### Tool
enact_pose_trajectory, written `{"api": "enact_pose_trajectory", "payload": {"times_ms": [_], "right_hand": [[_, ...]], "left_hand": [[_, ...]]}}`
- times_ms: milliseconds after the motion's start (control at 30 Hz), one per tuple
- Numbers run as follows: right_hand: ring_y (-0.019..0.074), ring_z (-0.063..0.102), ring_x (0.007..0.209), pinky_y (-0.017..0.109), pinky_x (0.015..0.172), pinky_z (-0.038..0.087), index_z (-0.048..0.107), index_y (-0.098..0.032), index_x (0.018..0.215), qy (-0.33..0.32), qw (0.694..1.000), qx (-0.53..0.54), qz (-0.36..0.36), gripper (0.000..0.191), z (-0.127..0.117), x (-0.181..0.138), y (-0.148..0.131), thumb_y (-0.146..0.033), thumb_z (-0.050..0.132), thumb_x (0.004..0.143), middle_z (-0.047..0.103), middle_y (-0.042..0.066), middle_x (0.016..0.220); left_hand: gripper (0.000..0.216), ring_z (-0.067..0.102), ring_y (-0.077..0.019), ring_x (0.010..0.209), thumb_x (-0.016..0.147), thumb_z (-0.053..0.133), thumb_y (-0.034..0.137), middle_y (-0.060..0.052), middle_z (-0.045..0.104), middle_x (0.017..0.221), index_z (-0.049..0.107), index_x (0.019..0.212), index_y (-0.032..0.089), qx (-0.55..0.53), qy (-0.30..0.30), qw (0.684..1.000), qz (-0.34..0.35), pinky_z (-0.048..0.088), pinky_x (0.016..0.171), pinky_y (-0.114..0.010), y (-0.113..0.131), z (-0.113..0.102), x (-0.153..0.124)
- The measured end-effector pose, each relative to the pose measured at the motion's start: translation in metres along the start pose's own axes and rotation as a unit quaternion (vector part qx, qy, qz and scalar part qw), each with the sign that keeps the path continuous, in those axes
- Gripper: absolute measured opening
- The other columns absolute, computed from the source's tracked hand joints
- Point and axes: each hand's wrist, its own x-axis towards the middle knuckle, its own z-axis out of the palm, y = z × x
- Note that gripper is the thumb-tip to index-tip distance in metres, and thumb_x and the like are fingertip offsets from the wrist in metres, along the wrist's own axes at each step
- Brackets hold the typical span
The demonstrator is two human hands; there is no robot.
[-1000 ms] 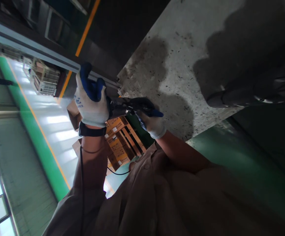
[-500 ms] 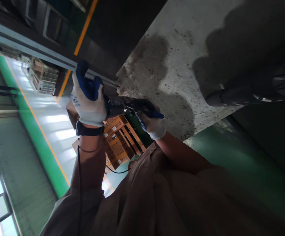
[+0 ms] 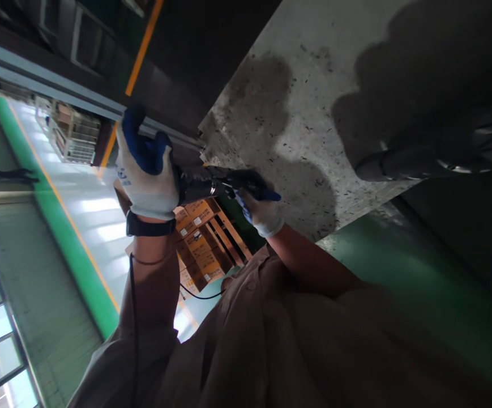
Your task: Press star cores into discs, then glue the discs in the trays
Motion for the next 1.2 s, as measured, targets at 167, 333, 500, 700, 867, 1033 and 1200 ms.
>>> {"api": "enact_pose_trajectory", "payload": {"times_ms": [167,333,500,700,867,1033,1200], "right_hand": [[0.0215,0.077,0.103,0.040,0.104,0.063,0.073,-0.030,0.097,-0.005,1.000,0.005,0.001,0.031,-0.001,0.006,0.012,-0.055,0.075,0.078,0.080,0.002,0.106],[0.0225,0.078,0.098,0.040,0.098,0.065,0.074,-0.029,0.094,-0.001,1.000,0.017,0.008,0.036,-0.006,0.001,0.012,-0.058,0.079,0.074,0.081,0.001,0.099],[0.0219,0.078,0.100,0.039,0.098,0.065,0.074,-0.027,0.094,-0.014,1.000,0.014,-0.015,0.036,-0.007,-0.009,0.001,-0.058,0.079,0.075,0.081,0.002,0.102],[0.0218,0.079,0.096,0.041,0.098,0.065,0.073,-0.028,0.091,0.018,0.999,0.041,-0.009,0.034,-0.006,-0.008,0.007,-0.056,0.082,0.074,0.081,0.002,0.098],[0.0192,0.078,0.094,0.037,0.096,0.065,0.075,-0.027,0.093,0.020,0.998,0.052,-0.006,0.031,-0.010,-0.005,0.014,-0.052,0.082,0.075,0.081,0.001,0.097],[0.0202,0.078,0.096,0.037,0.097,0.065,0.074,-0.028,0.094,0.014,1.000,0.017,-0.016,0.032,-0.016,0.003,0.019,-0.055,0.078,0.076,0.081,0.002,0.099],[0.0228,0.078,0.097,0.041,0.101,0.064,0.071,-0.030,0.095,0.051,0.999,0.011,0.006,0.033,-0.016,0.010,0.037,-0.055,0.080,0.074,0.079,0.000,0.096]], "left_hand": [[0.048,0.059,-0.0253,0.131,0.092,0.059,0.033,-0.006,0.061,0.142,0.049,0.138,0.023,-0.003,0.005,1.000,0.004,0.045,0.119,-0.048,-0.006,0.002,0.000],[0.050,0.060,-0.0220,0.127,0.085,0.059,0.017,-0.008,0.064,0.136,0.056,0.135,0.017,0.031,0.016,0.999,0.019,0.049,0.116,-0.043,0.002,0.002,0.002],[0.051,0.061,-0.0214,0.122,0.085,0.058,0.013,-0.009,0.063,0.136,0.054,0.136,0.014,0.009,0.016,0.999,0.028,0.049,0.113,-0.041,0.004,0.001,0.002],[0.052,0.060,-0.0233,0.126,0.087,0.060,0.015,-0.004,0.061,0.141,0.053,0.138,0.022,0.023,-0.009,1.000,0.004,0.045,0.117,-0.042,-0.001,-0.002,0.002],[0.052,0.060,-0.0232,0.126,0.088,0.061,0.015,-0.006,0.063,0.137,0.053,0.139,0.017,0.020,-0.002,1.000,0.008,0.045,0.117,-0.040,0.001,-0.003,0.001],[0.053,0.062,-0.0212,0.121,0.083,0.060,0.011,-0.006,0.064,0.135,0.058,0.136,0.016,0.032,0.020,0.999,0.035,0.048,0.114,-0.039,0.001,-0.001,0.001],[0.052,0.065,-0.0232,0.117,0.083,0.058,0.012,-0.009,0.066,0.132,0.059,0.135,0.011,0.046,0.032,0.997,0.049,0.050,0.108,-0.042,-0.005,0.002,0.003]]}}
